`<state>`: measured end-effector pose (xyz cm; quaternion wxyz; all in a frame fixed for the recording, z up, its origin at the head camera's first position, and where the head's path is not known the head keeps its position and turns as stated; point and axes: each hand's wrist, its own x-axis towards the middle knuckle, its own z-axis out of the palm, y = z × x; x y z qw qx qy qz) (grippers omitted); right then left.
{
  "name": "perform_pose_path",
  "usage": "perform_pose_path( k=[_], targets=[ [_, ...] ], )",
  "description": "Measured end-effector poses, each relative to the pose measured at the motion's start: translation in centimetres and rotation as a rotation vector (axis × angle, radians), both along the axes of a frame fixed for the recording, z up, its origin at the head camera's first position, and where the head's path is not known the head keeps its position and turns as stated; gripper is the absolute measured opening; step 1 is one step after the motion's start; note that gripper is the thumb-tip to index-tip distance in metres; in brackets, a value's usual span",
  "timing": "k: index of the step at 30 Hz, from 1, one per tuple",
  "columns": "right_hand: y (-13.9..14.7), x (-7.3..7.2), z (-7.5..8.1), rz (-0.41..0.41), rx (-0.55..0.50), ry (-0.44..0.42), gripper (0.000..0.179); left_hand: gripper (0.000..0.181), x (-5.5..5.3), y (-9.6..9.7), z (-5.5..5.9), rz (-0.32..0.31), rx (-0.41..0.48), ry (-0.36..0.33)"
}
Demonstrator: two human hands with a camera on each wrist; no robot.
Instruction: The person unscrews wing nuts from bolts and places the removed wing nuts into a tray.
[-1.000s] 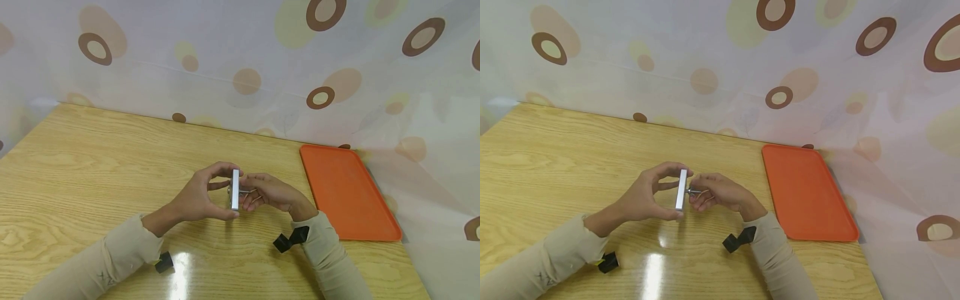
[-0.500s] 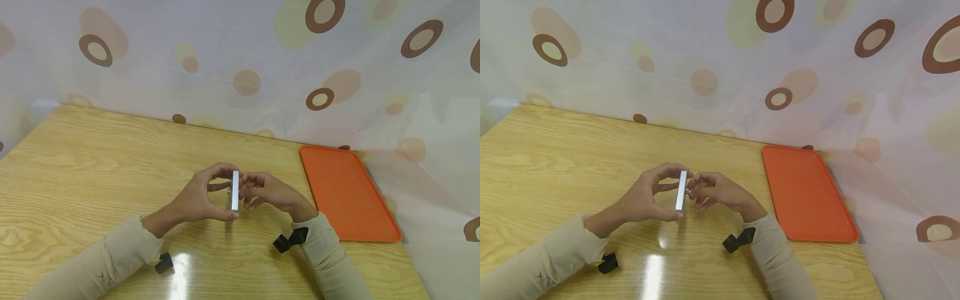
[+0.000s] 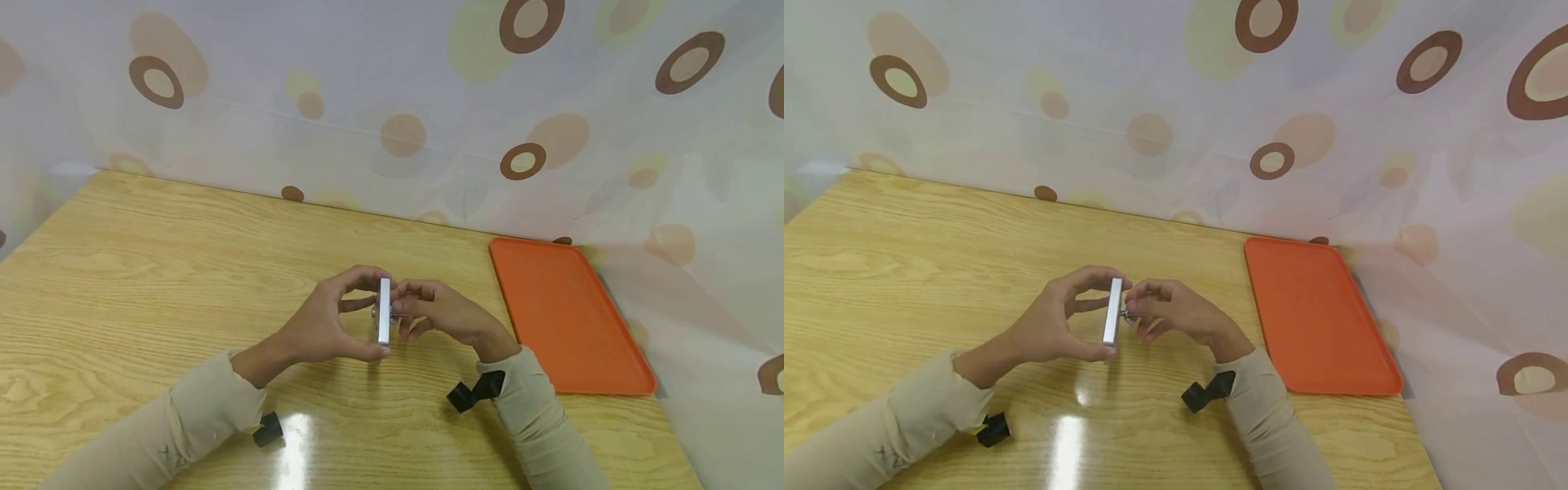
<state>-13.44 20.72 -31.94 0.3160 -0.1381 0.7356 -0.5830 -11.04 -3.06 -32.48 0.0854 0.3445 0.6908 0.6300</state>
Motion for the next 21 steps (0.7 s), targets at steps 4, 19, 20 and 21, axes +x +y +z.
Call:
perform_pose_path(
  k=[4, 19, 20, 21],
  targets=[
    [0.11, -0.24, -0.32, -0.039, -0.024, -0.075, 0.024, 0.078, 0.05, 0.03, 0.10, 0.001, 0.000, -0.004],
    [-0.02, -0.29, -0.42, 0.029, -0.052, -0.170, 0.032, 0.078, -0.01, 0.06, 0.06, -0.005, 0.001, -0.006],
    [-0.02, -0.26, -0.40, 0.033, -0.057, -0.166, 0.031, 0.078, -0.03, 0.07, 0.02, -0.006, 0.000, -0.007],
    [-0.02, -0.23, -0.36, 0.035, -0.061, -0.161, 0.030, 0.078, -0.05, 0.07, -0.01, -0.006, -0.001, -0.008]
  ],
)
